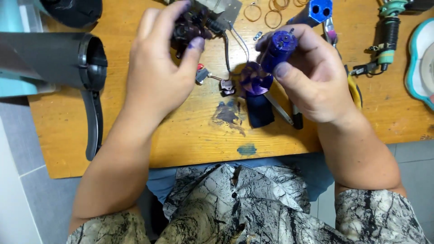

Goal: Assembling a small blue plastic component, likely a motor or switch housing for an appliance, by fitting internal parts and using a scribe for alignment.

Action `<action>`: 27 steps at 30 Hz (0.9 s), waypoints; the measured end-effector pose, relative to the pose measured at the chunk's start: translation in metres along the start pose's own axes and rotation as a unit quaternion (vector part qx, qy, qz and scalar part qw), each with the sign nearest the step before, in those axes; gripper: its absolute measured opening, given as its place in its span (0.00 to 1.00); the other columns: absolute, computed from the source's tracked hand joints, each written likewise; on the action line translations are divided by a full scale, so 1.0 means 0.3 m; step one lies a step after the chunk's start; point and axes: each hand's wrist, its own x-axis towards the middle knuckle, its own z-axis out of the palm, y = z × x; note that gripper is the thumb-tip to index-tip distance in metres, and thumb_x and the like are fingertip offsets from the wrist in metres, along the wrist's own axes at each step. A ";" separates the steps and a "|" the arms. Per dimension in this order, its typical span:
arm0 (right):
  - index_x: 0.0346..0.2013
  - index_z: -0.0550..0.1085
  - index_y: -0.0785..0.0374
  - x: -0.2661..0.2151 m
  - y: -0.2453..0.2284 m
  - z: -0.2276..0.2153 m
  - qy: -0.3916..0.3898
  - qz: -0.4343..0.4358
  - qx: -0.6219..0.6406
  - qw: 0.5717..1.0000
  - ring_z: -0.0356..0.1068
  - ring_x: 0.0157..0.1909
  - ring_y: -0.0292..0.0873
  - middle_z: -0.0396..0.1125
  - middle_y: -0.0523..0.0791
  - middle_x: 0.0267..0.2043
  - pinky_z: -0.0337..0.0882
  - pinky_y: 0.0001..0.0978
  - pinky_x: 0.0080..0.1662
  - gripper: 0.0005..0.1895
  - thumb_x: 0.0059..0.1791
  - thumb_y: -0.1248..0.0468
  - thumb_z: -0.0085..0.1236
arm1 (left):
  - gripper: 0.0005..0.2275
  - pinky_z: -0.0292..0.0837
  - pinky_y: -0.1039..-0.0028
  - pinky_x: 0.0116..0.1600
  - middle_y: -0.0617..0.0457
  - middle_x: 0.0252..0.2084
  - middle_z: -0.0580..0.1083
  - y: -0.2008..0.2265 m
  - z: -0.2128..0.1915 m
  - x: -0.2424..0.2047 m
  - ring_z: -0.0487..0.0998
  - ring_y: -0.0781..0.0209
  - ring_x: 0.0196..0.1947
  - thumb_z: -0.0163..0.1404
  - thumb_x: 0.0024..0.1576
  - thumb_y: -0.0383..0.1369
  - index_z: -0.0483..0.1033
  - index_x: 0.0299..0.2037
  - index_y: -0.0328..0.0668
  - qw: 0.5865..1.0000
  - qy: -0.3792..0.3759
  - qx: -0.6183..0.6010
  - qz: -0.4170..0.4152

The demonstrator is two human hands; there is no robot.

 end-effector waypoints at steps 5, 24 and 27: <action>0.90 0.53 0.71 -0.001 0.027 -0.018 0.051 -0.050 0.017 0.997 0.73 0.67 0.52 0.63 0.56 0.74 0.81 0.38 0.70 0.40 0.65 0.64 0.56 | 0.21 0.80 0.69 0.44 0.34 0.57 0.77 -0.037 0.041 0.000 0.79 0.49 0.46 0.44 0.74 0.32 0.70 0.75 0.31 0.655 -0.083 -0.721 -0.211; 0.74 0.68 0.73 -0.034 0.017 0.018 0.091 -0.019 -0.065 0.993 0.76 0.61 0.42 0.73 0.52 0.63 0.81 0.29 0.66 0.31 0.62 0.56 0.62 | 0.24 0.82 0.57 0.52 0.35 0.64 0.80 -0.033 0.174 -0.054 0.81 0.42 0.59 0.43 0.72 0.33 0.70 0.79 0.33 0.509 -0.157 -0.810 -0.246; 0.74 0.70 0.72 -0.032 0.035 0.015 0.084 0.021 0.058 0.995 0.77 0.47 0.35 0.75 0.46 0.50 0.81 0.22 0.53 0.32 0.61 0.55 0.68 | 0.24 0.80 0.59 0.50 0.36 0.66 0.78 -0.025 0.172 -0.055 0.80 0.42 0.58 0.42 0.72 0.34 0.69 0.78 0.36 0.523 -0.140 -0.801 -0.254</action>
